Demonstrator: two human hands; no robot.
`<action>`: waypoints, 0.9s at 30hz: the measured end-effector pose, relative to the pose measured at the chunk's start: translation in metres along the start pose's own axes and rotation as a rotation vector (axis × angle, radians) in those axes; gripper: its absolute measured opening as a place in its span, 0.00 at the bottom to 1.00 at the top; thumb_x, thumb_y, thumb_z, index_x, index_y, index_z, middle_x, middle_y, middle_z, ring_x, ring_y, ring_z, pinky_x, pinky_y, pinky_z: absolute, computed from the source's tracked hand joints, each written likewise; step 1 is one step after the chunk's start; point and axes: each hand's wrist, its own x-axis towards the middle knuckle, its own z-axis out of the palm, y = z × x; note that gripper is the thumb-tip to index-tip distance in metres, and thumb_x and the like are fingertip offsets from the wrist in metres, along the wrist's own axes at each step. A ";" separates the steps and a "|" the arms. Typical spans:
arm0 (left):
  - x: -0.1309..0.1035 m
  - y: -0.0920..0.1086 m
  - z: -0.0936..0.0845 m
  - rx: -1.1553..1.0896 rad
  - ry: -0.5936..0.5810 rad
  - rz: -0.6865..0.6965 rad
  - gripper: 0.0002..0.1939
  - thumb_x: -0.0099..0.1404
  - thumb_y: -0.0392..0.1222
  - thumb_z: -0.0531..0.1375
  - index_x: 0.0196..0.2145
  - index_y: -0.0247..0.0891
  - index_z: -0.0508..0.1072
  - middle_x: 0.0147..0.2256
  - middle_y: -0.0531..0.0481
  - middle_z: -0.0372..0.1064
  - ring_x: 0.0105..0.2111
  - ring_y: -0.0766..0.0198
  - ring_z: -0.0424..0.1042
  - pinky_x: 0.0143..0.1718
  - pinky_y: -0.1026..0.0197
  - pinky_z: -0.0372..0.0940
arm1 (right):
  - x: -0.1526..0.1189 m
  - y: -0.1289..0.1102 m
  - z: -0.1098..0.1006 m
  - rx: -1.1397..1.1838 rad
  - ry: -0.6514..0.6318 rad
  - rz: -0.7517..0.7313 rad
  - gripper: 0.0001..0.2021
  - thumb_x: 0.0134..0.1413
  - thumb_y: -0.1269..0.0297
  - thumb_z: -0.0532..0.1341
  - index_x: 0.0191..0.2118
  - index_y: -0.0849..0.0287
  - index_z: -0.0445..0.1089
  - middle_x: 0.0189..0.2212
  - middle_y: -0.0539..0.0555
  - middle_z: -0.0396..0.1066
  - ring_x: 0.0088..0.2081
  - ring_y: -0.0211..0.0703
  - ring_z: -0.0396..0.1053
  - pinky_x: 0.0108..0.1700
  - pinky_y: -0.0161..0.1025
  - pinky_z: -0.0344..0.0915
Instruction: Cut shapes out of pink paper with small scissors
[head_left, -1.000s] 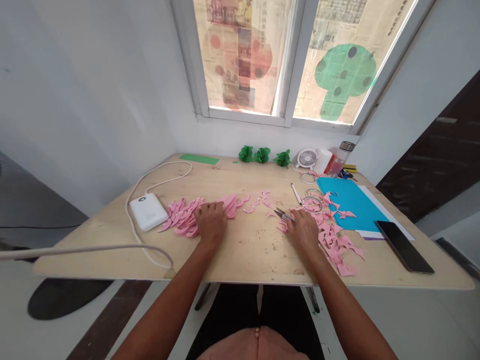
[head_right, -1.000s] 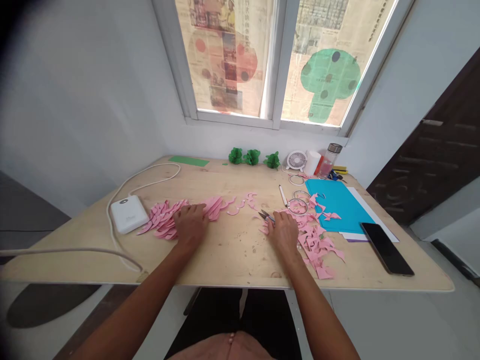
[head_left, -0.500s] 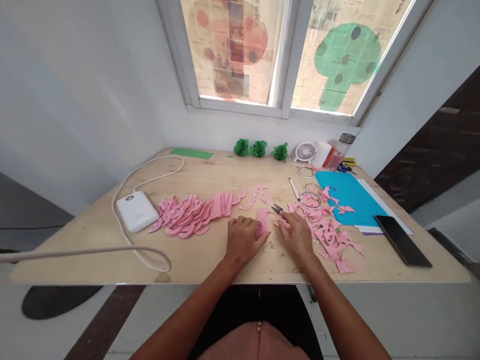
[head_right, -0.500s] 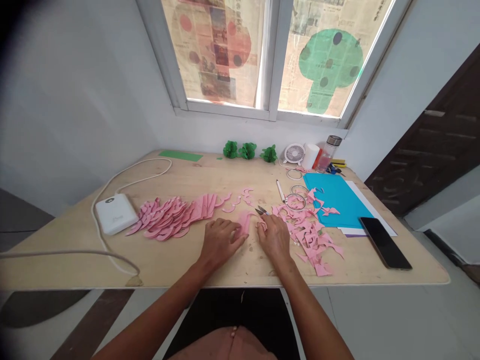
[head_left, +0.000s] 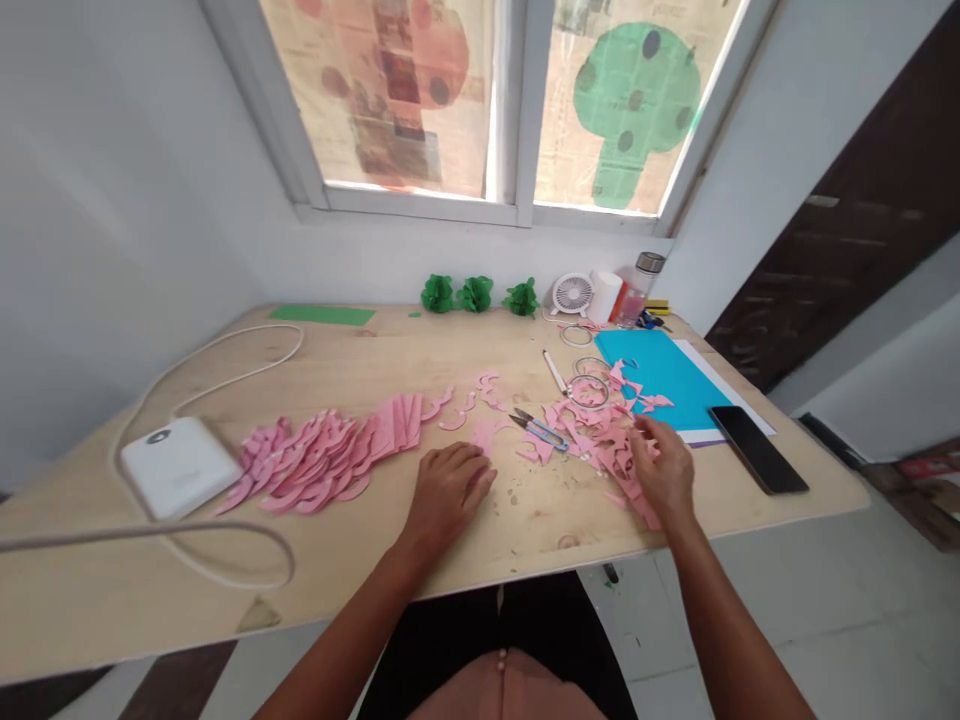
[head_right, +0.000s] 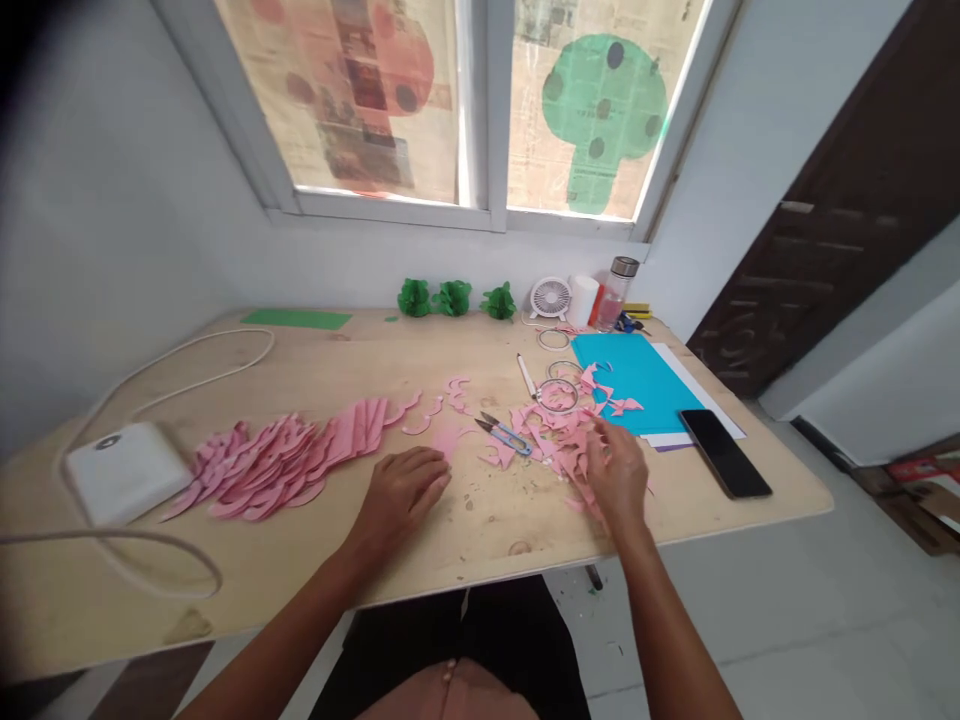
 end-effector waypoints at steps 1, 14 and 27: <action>0.000 -0.001 0.001 0.002 0.013 -0.009 0.13 0.62 0.44 0.51 0.35 0.42 0.75 0.42 0.47 0.72 0.48 0.56 0.65 0.49 0.50 0.55 | 0.004 0.017 -0.013 -0.075 0.057 0.029 0.17 0.54 0.59 0.50 0.44 0.61 0.68 0.37 0.60 0.71 0.37 0.49 0.67 0.42 0.44 0.62; 0.000 -0.005 0.002 -0.035 -0.002 0.007 0.15 0.62 0.45 0.48 0.36 0.42 0.73 0.43 0.47 0.72 0.48 0.54 0.66 0.49 0.48 0.56 | 0.041 0.160 -0.093 -0.732 -0.314 0.483 0.37 0.46 0.42 0.52 0.59 0.57 0.52 0.51 0.67 0.61 0.51 0.68 0.58 0.44 0.59 0.57; 0.001 -0.008 0.004 -0.057 -0.001 0.016 0.14 0.62 0.44 0.49 0.36 0.40 0.73 0.43 0.45 0.72 0.48 0.53 0.66 0.48 0.47 0.57 | 0.042 0.174 -0.087 -0.733 -0.301 0.475 0.37 0.42 0.41 0.55 0.56 0.59 0.57 0.43 0.68 0.66 0.45 0.65 0.63 0.39 0.52 0.60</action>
